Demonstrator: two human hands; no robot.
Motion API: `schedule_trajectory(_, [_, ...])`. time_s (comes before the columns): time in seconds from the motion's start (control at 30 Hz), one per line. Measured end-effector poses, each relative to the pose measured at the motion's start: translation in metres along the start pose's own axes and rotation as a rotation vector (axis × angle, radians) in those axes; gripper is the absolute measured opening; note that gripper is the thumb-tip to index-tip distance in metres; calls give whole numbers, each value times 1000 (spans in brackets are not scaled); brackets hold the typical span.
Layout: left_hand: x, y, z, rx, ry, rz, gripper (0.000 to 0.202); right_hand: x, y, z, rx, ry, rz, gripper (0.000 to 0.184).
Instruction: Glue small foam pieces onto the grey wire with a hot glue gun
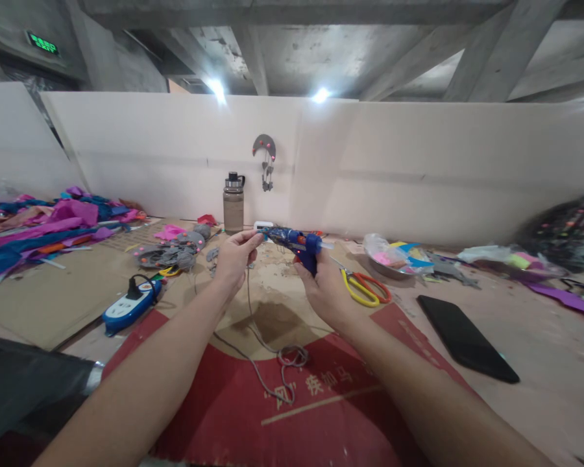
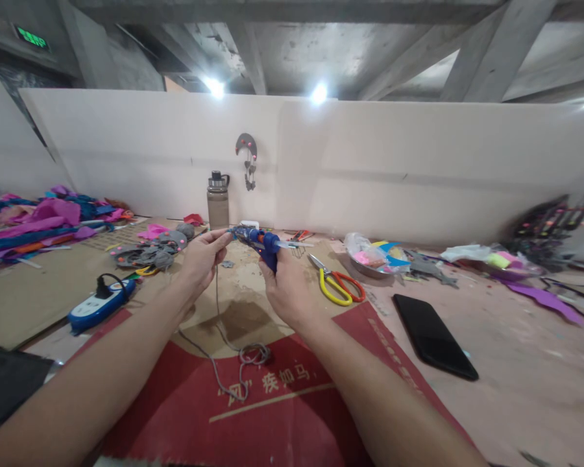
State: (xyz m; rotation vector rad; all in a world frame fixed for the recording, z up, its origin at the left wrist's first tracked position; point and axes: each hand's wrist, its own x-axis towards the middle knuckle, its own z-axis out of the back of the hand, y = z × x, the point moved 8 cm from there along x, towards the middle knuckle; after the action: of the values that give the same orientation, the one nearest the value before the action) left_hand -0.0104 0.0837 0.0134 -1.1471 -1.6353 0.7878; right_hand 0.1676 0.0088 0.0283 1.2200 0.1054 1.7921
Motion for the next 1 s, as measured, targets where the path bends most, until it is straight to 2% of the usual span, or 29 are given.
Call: schedule_trajectory(1.0, [-2, -1, -3, 18, 22, -2, 31, 0, 0, -1, -16, -6, -8, 32])
